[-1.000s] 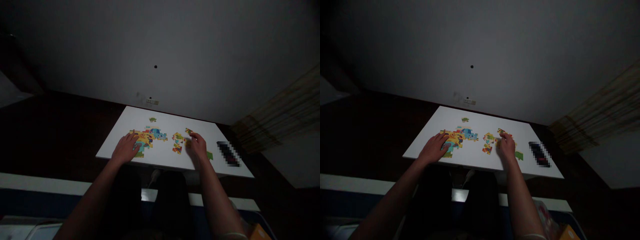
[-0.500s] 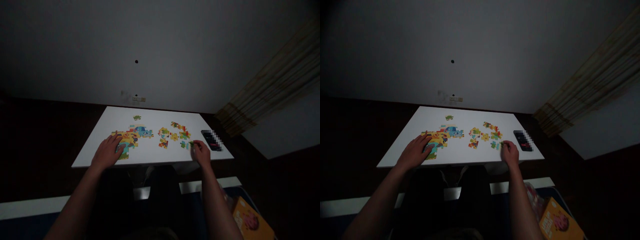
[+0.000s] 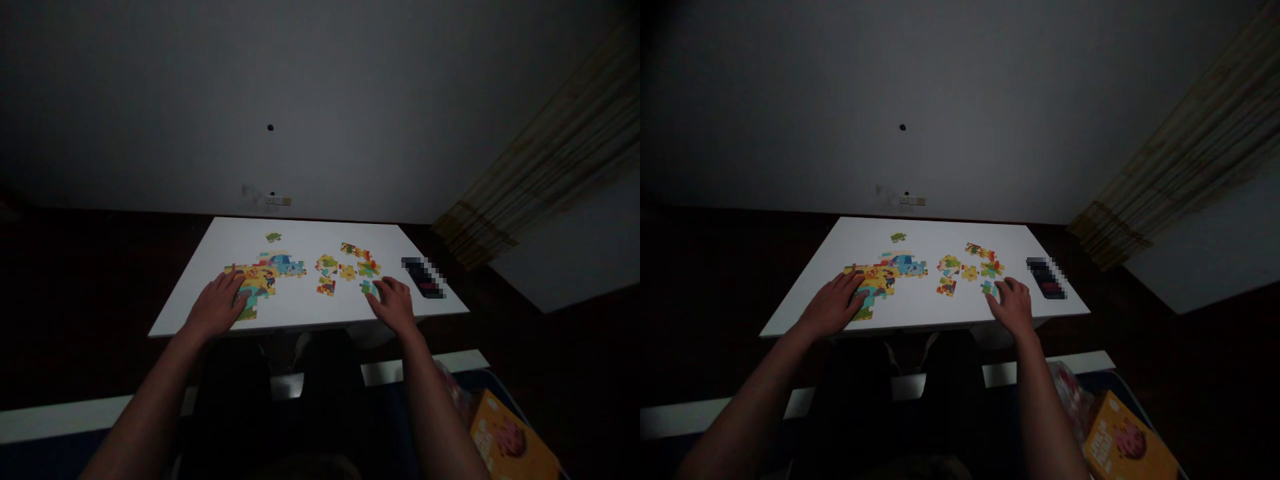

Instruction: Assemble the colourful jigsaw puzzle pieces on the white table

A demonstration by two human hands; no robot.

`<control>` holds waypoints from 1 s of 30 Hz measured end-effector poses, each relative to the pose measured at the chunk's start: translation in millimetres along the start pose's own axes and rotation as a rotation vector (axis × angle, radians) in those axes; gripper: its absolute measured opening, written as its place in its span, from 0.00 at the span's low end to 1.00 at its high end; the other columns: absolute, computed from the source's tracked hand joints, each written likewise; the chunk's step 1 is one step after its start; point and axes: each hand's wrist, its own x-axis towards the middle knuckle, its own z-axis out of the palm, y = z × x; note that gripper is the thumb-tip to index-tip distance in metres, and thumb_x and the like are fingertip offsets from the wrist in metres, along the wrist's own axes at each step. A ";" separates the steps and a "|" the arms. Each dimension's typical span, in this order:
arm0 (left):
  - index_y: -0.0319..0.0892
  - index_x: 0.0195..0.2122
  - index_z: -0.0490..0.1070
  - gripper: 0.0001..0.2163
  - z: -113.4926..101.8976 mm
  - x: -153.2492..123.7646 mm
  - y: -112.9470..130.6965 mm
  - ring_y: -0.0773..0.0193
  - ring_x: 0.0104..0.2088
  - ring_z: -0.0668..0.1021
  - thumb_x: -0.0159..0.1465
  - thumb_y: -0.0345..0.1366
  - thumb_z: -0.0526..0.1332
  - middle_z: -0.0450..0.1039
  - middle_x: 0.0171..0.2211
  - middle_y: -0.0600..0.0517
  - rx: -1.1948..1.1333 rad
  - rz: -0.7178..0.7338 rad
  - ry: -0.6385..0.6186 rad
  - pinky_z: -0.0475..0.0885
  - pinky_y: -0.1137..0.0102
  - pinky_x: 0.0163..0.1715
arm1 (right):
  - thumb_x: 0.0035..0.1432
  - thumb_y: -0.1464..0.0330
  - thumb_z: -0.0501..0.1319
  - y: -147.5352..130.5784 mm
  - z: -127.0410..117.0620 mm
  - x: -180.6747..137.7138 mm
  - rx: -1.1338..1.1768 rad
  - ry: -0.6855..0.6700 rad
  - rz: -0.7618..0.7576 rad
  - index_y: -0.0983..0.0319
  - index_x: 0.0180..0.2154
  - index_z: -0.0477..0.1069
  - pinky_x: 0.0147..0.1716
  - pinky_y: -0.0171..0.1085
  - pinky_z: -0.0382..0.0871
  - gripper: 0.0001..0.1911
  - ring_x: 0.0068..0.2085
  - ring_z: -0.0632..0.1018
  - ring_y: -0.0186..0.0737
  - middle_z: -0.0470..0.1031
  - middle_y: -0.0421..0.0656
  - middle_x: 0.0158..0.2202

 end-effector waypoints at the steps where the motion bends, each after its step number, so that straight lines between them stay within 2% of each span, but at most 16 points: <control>1: 0.42 0.77 0.65 0.33 0.2 0.2 -3.4 0.37 0.78 0.62 0.80 0.55 0.44 0.56 0.81 0.41 -0.005 0.003 -0.009 0.62 0.44 0.74 | 0.71 0.51 0.62 -0.9 -0.5 -0.1 -0.016 -0.017 0.010 0.58 0.62 0.80 0.67 0.58 0.65 0.27 0.67 0.69 0.65 0.72 0.55 0.68; 9: 0.46 0.77 0.65 0.33 2.1 -6.1 -32.2 0.38 0.78 0.62 0.79 0.56 0.46 0.56 0.81 0.47 -0.023 0.008 0.005 0.59 0.47 0.76 | 0.74 0.53 0.60 -1.8 -1.6 0.0 -0.025 -0.052 0.027 0.56 0.63 0.80 0.69 0.57 0.63 0.25 0.72 0.64 0.62 0.71 0.53 0.70; 17: 0.46 0.77 0.66 0.32 1.5 -9.6 -27.6 0.37 0.78 0.63 0.80 0.56 0.46 0.54 0.82 0.47 -0.036 -0.009 0.040 0.62 0.45 0.75 | 0.73 0.54 0.61 2.4 3.1 -0.2 -0.001 -0.037 0.011 0.59 0.60 0.80 0.72 0.54 0.61 0.23 0.73 0.65 0.60 0.72 0.53 0.69; 21: 0.46 0.77 0.66 0.32 0.7 -10.5 -27.2 0.37 0.78 0.63 0.80 0.56 0.47 0.54 0.82 0.47 -0.050 -0.013 0.043 0.62 0.44 0.74 | 0.73 0.54 0.59 3.4 4.4 -1.9 0.000 -0.029 -0.002 0.60 0.60 0.79 0.72 0.56 0.62 0.24 0.73 0.65 0.63 0.72 0.55 0.69; 30: 0.45 0.75 0.69 0.31 -1.9 -12.0 -22.4 0.38 0.78 0.64 0.79 0.56 0.49 0.59 0.80 0.45 -0.075 -0.042 0.054 0.62 0.44 0.75 | 0.72 0.51 0.57 3.7 3.0 -3.3 0.039 -0.021 -0.006 0.53 0.59 0.81 0.70 0.62 0.64 0.24 0.72 0.66 0.66 0.74 0.54 0.68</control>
